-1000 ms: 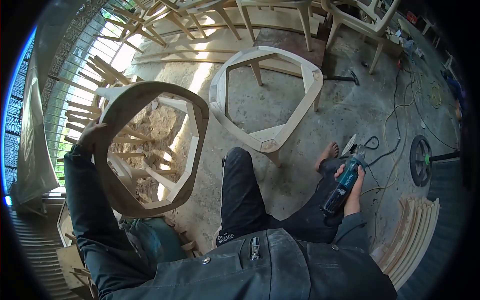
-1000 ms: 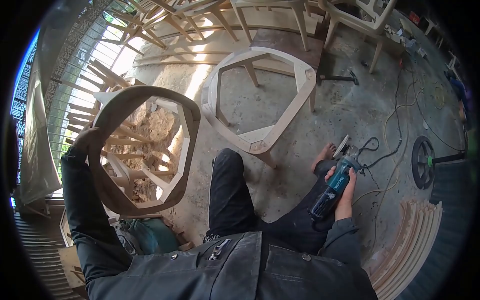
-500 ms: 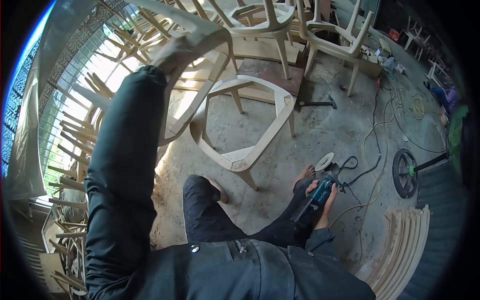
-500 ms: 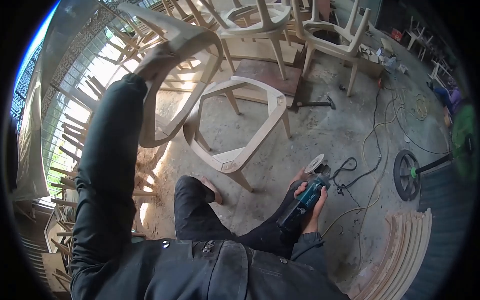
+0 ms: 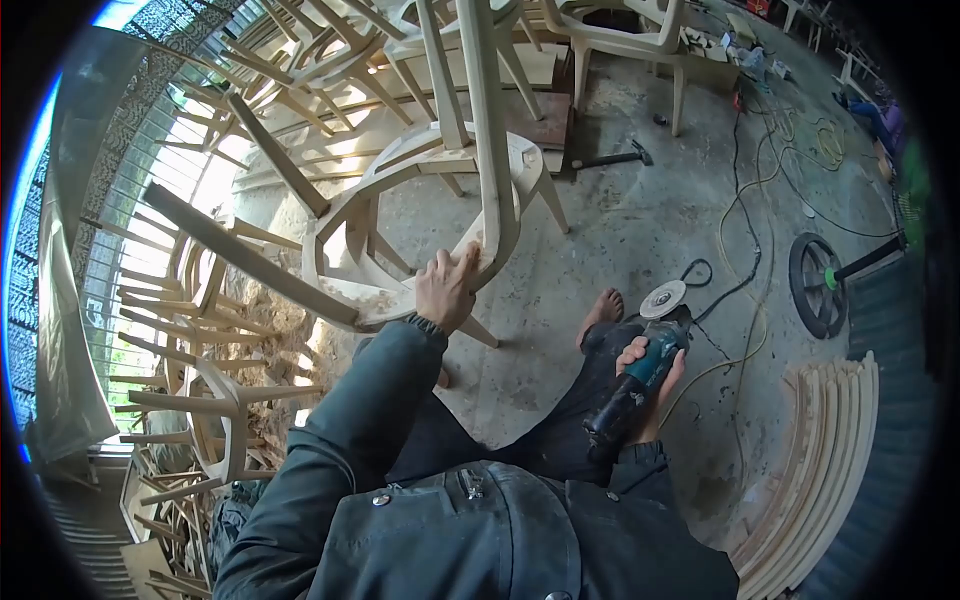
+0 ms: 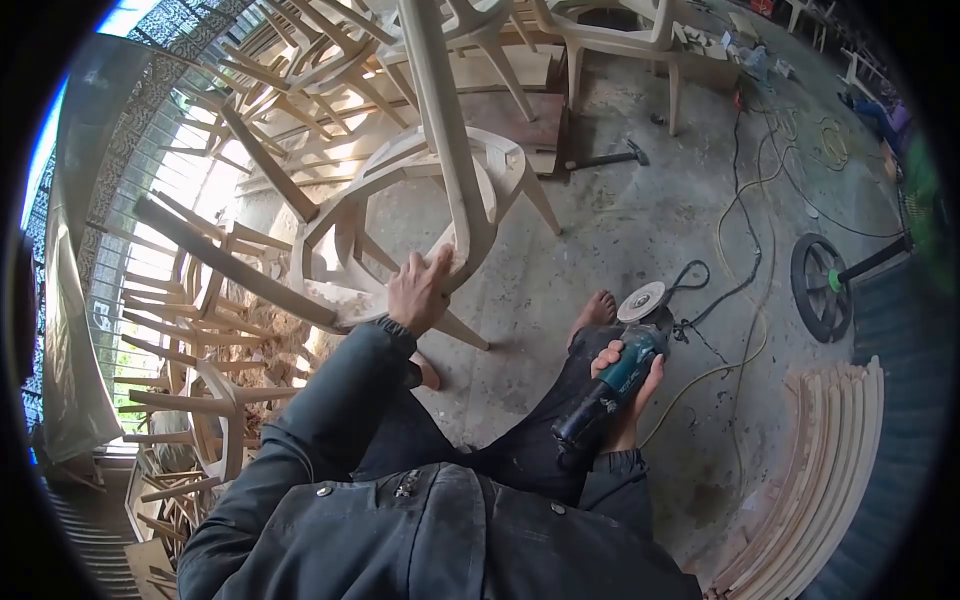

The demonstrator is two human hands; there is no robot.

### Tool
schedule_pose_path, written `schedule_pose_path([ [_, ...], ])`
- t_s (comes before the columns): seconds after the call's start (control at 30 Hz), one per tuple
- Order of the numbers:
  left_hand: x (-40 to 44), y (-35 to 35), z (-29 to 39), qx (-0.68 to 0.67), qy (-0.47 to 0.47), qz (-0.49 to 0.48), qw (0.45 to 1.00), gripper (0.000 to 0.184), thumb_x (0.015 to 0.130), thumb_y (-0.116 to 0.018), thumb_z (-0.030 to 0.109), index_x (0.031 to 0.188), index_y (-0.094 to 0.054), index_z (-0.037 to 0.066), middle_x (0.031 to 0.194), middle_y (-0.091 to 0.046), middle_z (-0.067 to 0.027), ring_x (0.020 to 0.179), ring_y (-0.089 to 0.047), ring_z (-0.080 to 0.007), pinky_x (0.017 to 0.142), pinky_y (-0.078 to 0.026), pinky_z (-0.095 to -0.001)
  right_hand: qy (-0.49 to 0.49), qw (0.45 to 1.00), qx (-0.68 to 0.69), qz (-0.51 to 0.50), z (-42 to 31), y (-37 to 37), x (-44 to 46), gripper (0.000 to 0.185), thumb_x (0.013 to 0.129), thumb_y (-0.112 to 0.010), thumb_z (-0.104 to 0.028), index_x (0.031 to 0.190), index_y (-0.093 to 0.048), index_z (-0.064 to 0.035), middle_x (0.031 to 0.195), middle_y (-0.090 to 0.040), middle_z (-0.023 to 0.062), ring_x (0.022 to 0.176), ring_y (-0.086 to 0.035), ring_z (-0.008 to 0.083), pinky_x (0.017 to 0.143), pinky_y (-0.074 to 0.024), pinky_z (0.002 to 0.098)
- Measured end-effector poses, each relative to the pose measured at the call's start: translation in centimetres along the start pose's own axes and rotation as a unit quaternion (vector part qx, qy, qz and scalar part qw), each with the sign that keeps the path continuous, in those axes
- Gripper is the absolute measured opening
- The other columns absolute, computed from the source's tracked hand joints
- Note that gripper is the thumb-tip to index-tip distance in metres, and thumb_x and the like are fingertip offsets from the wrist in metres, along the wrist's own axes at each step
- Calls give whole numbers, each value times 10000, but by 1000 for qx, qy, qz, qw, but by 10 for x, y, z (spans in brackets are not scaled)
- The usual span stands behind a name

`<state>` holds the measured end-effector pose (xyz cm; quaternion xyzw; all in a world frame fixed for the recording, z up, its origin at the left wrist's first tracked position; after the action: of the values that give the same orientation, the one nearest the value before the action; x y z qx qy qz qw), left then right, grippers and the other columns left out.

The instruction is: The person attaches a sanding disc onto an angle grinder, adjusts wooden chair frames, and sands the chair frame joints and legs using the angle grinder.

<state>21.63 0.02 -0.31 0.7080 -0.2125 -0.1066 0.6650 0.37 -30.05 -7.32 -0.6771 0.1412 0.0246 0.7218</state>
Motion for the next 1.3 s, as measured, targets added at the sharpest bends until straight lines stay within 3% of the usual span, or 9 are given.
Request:
schedule_pose_path([
  [0.07,-12,-19,7,-44,28,-16,999,967,696,-903,324,1509,-381,284,1068,-571,-147,1002,-642,-349,800,-490,-498,-11,1000,-22,-4,1,0,3,696,909,-699,-614,1156,-512,9,1028,-549,86,938,-559,215,918,-489,341],
  [0.17,-14,-45,11,-83,39,-70,993,1019,675,-918,371,1525,-363,279,1075,-572,-150,1013,-637,-355,795,-454,-507,-16,998,-41,42,7,4,6,702,910,-685,-622,1161,-516,11,1049,-560,93,935,-561,222,913,-490,349],
  [0.3,-8,-76,9,-107,23,-30,994,1052,690,-891,357,1575,-327,274,1104,-554,-144,1004,-606,-339,801,-424,-476,-21,987,-147,56,17,2,14,678,928,-641,-615,1153,-532,15,1034,-587,102,926,-574,233,902,-494,368],
  [0.7,45,-80,-6,-224,10,-12,974,975,722,-852,278,1557,-352,217,1140,-530,-168,1062,-575,-367,846,-458,-465,-79,948,-290,104,39,10,39,724,903,-619,-666,1126,-559,20,962,-624,141,892,-611,280,894,-520,386],
  [0.97,147,-69,-5,-264,80,7,961,908,696,-893,316,1479,-446,207,1131,-568,-185,1108,-587,-387,886,-474,-479,-87,964,-225,114,41,20,49,744,887,-614,-683,1129,-546,18,950,-600,128,903,-555,276,896,-474,374],
  [1.03,170,-71,2,-257,97,73,959,840,731,-869,308,1463,-482,165,1201,-577,-178,1157,-567,-380,952,-448,-477,-98,964,-229,97,38,18,51,733,887,-624,-669,1132,-543,17,959,-596,129,905,-559,276,899,-476,379],
  [1.17,117,-65,25,-275,-7,192,942,738,787,-823,238,1444,-513,105,1307,-558,-188,1217,-508,-372,1039,-398,-478,-77,955,-265,107,47,16,55,718,883,-656,-663,1122,-532,3,956,-576,108,900,-540,245,878,-462,357],
  [1.2,84,-67,34,-310,-37,168,935,744,775,-818,251,1442,-512,124,1296,-568,-184,1229,-523,-344,1078,-359,-480,-71,958,-257,107,48,14,55,710,893,-656,-653,1130,-530,5,958,-575,107,906,-541,243,881,-462,355],
  [1.3,-40,-84,37,-380,-124,109,910,800,760,-823,219,1485,-492,149,1343,-538,-169,1260,-503,-380,1134,-359,-534,-85,958,-260,85,52,19,55,736,875,-656,-677,1135,-530,-1,974,-570,107,926,-546,241,904,-457,354],
])
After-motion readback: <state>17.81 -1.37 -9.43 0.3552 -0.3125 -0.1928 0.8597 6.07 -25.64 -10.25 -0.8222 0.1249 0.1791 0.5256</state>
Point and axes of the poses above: each hand's wrist, its own x-axis towards the middle knuckle, its own y-axis out of the back of the hand, z = x × y, the point moved 2 cm from there along x, towards the middle knuckle
